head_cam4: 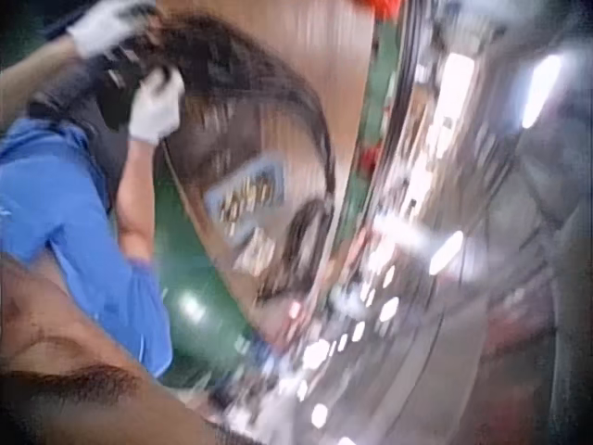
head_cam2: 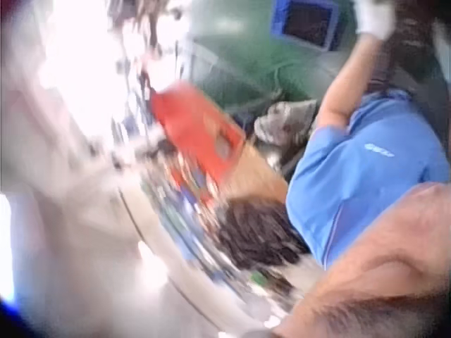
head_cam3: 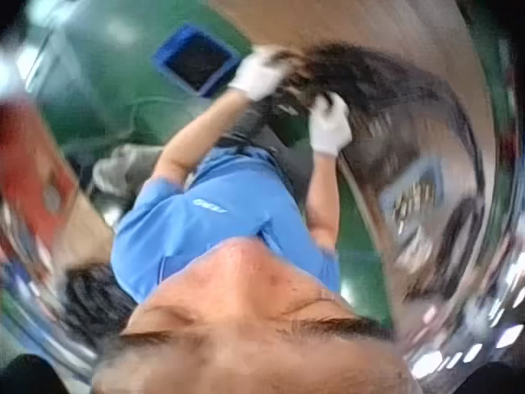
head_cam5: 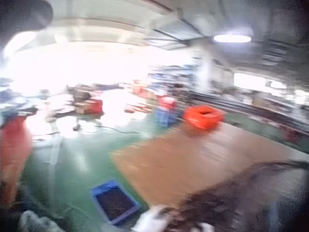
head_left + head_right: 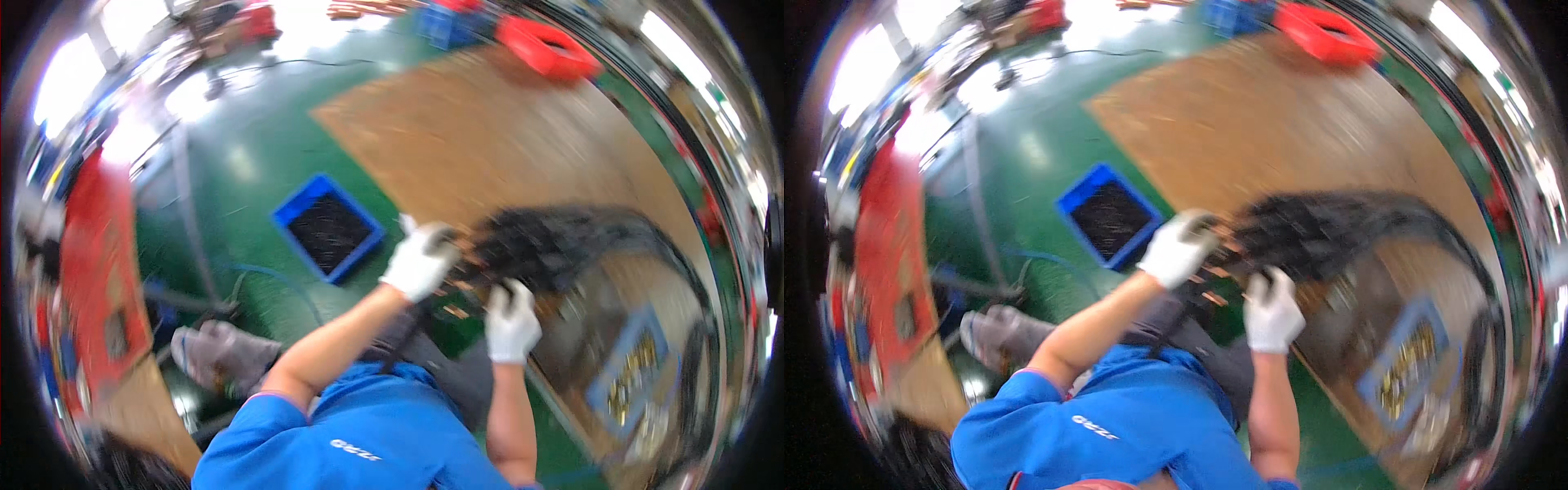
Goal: The person crimps gold-colored metal connectors onto the stripped ends of black electrical wires. They use a handheld pneumatic crimping tool to secure each connector, then slide a black plastic sleeve over the joint. The finished wires are placed into a blue bin on the floor.
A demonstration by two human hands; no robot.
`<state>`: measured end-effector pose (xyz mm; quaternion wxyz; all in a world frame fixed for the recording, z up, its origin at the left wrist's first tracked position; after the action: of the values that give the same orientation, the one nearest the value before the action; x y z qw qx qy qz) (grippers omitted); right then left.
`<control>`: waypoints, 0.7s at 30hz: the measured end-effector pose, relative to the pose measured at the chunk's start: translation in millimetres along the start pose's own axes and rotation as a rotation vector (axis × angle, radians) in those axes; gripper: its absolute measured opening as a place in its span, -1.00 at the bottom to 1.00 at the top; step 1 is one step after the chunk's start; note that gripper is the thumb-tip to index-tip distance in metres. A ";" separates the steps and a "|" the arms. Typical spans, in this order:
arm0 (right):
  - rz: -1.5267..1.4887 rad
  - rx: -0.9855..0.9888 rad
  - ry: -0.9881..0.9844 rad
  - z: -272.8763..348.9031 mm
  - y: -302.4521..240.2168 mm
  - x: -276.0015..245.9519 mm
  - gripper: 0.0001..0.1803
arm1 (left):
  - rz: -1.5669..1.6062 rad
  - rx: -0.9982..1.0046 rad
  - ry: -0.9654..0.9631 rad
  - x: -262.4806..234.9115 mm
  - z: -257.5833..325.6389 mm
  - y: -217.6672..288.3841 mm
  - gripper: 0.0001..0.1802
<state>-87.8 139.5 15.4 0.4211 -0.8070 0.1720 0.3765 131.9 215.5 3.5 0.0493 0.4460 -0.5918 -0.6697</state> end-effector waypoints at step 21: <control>0.200 -0.697 -0.295 -29.0 15.0 -50.5 -0.68 | 0.943 -0.734 -0.478 -15.3 128.5 24.6 -0.67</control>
<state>-116.5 105.3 55.6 0.1033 -0.8183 0.0492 0.5634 45.5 313.6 19.7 0.3544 -0.0692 -0.4514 -0.8160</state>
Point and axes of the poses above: each hand's wrist, its own z-axis away from the middle knuckle, its own x-axis out of the palm, y = z × x, the point moved 3 cm from there along -z, towards the middle knuckle, and after that the axes turned 8 degrees about -x, right-handed, at the moved point
